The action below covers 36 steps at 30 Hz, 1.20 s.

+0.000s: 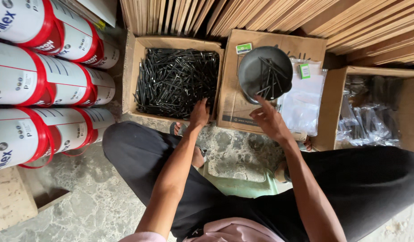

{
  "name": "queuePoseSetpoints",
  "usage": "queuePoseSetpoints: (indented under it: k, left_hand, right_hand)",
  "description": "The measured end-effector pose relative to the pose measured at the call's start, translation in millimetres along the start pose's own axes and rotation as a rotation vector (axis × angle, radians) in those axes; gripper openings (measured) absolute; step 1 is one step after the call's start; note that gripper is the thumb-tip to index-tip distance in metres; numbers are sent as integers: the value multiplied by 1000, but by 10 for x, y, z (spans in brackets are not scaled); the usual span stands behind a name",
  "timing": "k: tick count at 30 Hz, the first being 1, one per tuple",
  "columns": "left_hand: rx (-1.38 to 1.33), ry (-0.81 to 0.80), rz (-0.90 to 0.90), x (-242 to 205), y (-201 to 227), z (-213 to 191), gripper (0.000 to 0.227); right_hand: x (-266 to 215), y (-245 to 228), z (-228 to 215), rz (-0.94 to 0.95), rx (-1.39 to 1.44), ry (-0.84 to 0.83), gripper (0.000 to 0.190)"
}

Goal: The person sits on the floor and sorts black nails from a large cardboard box into a metal bowl. They then place the sorted nails into small plastic bags and seal them. The person repeats this process of sorting and bagging the nails.

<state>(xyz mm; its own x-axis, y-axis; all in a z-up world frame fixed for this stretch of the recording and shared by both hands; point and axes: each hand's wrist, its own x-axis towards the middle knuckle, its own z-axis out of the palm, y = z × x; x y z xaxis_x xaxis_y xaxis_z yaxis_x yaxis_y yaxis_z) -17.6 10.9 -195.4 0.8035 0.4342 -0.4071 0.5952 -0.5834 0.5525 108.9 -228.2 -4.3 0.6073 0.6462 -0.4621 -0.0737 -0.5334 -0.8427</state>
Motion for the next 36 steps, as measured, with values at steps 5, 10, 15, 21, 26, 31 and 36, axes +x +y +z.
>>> queuePoseSetpoints:
  k: [5,10,15,21,26,31,36]
  left_hand:
    - [-2,27,51,52,-39,164,32]
    - [55,178,82,-28,191,-21,21]
    - [164,732,221,-227,743,-325,7]
    - [194,1025,714,-663,1517,-447,9]
    - [105,866,1009,-977,1885,-542,8]
    - [101,668,1111,-830,1703,-118,27]
    - [29,416,754,-860,1704,-524,28]
  right_hand:
    - [-68,134,109,-10,-63,-104,39]
    - [-51,257,122,31,-166,-136,38]
    - [-49,362,133,-41,-141,-113,33]
    - [-298,-302,156,32,291,-73,40]
    - [-337,-479,134,124,618,137,32]
    - [-219,-154,26,169,704,307,22]
    - [126,488,-197,158,-74,362,22]
